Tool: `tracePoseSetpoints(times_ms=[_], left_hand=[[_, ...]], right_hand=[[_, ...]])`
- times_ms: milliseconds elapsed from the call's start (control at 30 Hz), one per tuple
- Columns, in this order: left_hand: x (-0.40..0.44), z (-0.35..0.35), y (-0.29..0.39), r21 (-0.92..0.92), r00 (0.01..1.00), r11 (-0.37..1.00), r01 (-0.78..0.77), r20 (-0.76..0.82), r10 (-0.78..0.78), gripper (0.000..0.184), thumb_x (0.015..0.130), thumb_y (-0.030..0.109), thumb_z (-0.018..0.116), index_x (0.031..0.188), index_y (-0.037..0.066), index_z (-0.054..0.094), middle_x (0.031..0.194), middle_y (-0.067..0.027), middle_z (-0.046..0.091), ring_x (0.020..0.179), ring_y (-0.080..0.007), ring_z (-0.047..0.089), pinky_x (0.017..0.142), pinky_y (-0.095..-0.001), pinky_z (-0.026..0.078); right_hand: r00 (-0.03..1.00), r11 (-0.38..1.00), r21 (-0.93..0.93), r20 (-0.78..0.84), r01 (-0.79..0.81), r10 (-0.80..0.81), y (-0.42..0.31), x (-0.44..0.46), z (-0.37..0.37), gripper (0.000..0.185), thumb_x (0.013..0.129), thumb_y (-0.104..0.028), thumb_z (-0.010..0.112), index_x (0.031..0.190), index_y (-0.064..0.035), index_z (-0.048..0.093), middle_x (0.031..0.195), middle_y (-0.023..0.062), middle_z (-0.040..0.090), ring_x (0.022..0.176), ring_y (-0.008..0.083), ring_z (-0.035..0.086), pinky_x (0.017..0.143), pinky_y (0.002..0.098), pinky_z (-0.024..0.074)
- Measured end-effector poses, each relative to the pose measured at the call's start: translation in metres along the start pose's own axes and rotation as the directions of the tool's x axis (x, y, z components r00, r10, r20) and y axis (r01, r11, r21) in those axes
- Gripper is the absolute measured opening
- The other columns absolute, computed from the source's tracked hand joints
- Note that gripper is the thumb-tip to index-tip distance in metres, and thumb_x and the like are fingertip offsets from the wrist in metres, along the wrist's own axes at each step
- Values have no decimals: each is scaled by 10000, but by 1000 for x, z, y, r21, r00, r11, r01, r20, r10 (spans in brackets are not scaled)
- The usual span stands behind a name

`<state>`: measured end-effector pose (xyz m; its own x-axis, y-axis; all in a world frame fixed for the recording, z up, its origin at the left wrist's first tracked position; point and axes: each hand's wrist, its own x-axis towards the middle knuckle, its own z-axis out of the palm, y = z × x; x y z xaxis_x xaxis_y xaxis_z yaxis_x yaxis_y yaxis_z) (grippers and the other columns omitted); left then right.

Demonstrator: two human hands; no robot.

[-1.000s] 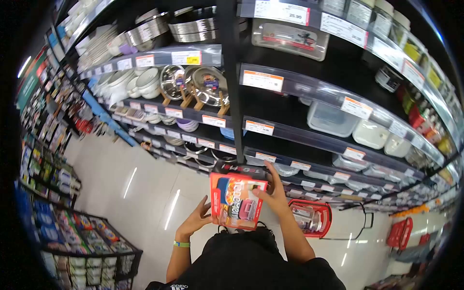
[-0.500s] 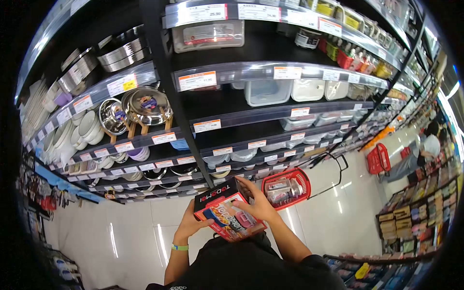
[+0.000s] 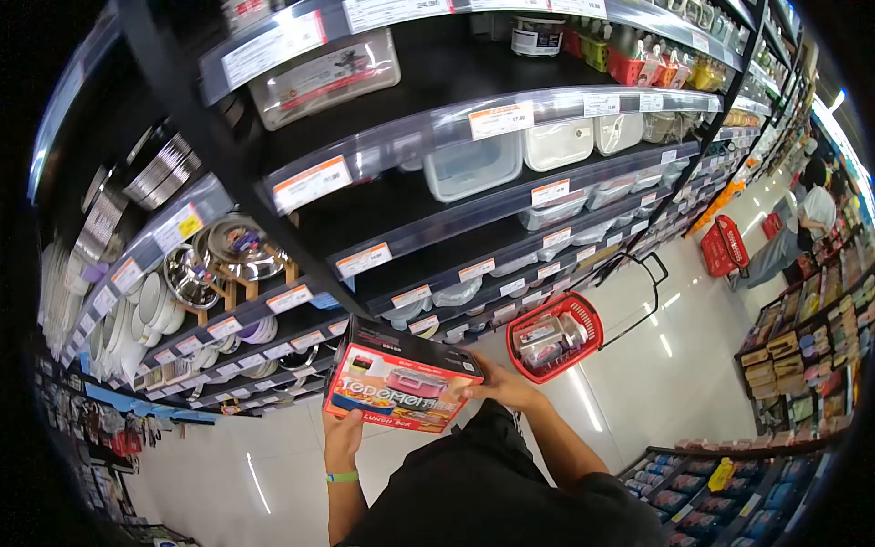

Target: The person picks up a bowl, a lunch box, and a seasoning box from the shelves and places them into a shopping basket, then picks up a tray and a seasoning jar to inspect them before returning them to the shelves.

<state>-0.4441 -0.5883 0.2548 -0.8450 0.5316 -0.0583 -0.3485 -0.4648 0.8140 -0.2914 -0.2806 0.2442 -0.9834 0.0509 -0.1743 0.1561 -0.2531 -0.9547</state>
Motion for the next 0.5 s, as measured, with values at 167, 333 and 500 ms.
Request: tracePoseSetpoints(times_ms=[167, 333, 500], left_hand=[[44, 25, -8, 17, 999, 999, 28, 26, -28, 776, 722, -121, 756, 1411, -7, 417, 1322, -131, 573, 1224, -250, 568, 1066, -395, 445], [104, 66, -24, 364, 997, 931, 11, -72, 17, 862, 679, -81, 822, 1431, -10, 407, 1307, -117, 580, 1184, -212, 579, 1008, -351, 487], [161, 66, -92, 781, 980, 623, -44, -87, 178, 529, 808, 99, 771, 1275, 1, 542, 1165, -129, 645, 1069, -235, 615, 946, -355, 494]], right_hand=[[974, 805, 550, 96, -223, 205, 15, 35, -28, 893, 800, -35, 798, 1517, -16, 267, 1359, 174, 540, 1260, 268, 540, 1046, 402, 456], [995, 978, 193, -78, 83, -69, -40, 72, -83, 910, 710, -8, 861, 1455, -2, 339, 1347, 117, 540, 1267, 211, 518, 1071, 376, 425], [946, 947, -90, -78, 309, -316, -96, 93, -141, 900, 651, -9, 887, 1404, -54, 395, 1429, 127, 478, 1391, 255, 408, 1146, 391, 327]])
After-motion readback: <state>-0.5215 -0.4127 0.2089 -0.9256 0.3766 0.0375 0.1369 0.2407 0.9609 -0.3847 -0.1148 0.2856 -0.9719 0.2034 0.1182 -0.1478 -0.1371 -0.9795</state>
